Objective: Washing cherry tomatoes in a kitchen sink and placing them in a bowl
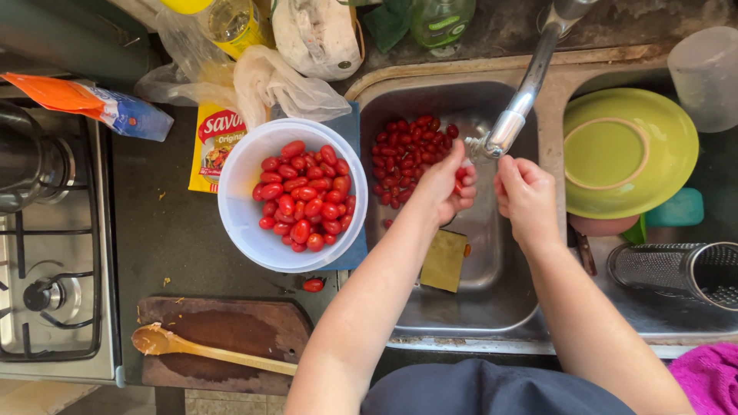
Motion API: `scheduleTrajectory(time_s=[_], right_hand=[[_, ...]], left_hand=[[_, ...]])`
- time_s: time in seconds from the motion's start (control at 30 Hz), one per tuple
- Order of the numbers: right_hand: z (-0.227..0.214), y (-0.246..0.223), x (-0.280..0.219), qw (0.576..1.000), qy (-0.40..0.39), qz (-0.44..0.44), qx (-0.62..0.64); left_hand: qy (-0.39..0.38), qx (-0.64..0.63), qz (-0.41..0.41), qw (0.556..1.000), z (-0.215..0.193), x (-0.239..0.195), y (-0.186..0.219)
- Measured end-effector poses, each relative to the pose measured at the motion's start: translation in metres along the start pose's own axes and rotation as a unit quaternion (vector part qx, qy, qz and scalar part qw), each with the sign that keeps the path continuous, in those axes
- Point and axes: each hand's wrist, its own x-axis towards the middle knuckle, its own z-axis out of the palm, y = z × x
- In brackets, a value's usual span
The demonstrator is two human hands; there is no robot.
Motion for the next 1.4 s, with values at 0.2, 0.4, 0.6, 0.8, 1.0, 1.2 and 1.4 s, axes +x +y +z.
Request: scheduleTrajectory(time_s=[0.2,0.4,0.6,0.8,1.0,1.2,1.4], right_hand=[[-0.01,0.018,-0.023,0.829,-0.086,-0.434,-0.343],[0.012,0.012,-0.053,0.776,-0.185,-0.497,-0.342],[0.026,0.019,-0.063,0.799,-0.283,-0.455,-0.275],[0.023,0.081,0.039,0.829,-0.198,-0.24,-0.465],[0.063,0.117,0.095,0.653,-0.291,-0.209,-0.667],[0.032,0.145,0.108,0.598,-0.197,-0.353,-0.692],[0.013,0.208,0.155,0.838,-0.137,-0.027,-0.528]], left_hand=[[-0.077,-0.061,-0.054,0.994,-0.039,0.008,-0.049],[-0.03,-0.271,-0.103,0.956,-0.078,0.01,-0.084],[0.057,-0.329,-0.045,0.941,-0.06,-0.043,-0.043],[0.084,0.419,0.126,0.895,-0.068,-0.087,-0.044],[0.046,0.688,0.252,0.679,-0.054,-0.123,-0.036],[0.159,0.591,0.504,0.609,-0.038,-0.188,0.047],[0.352,0.685,0.4,0.496,-0.097,-0.186,0.11]])
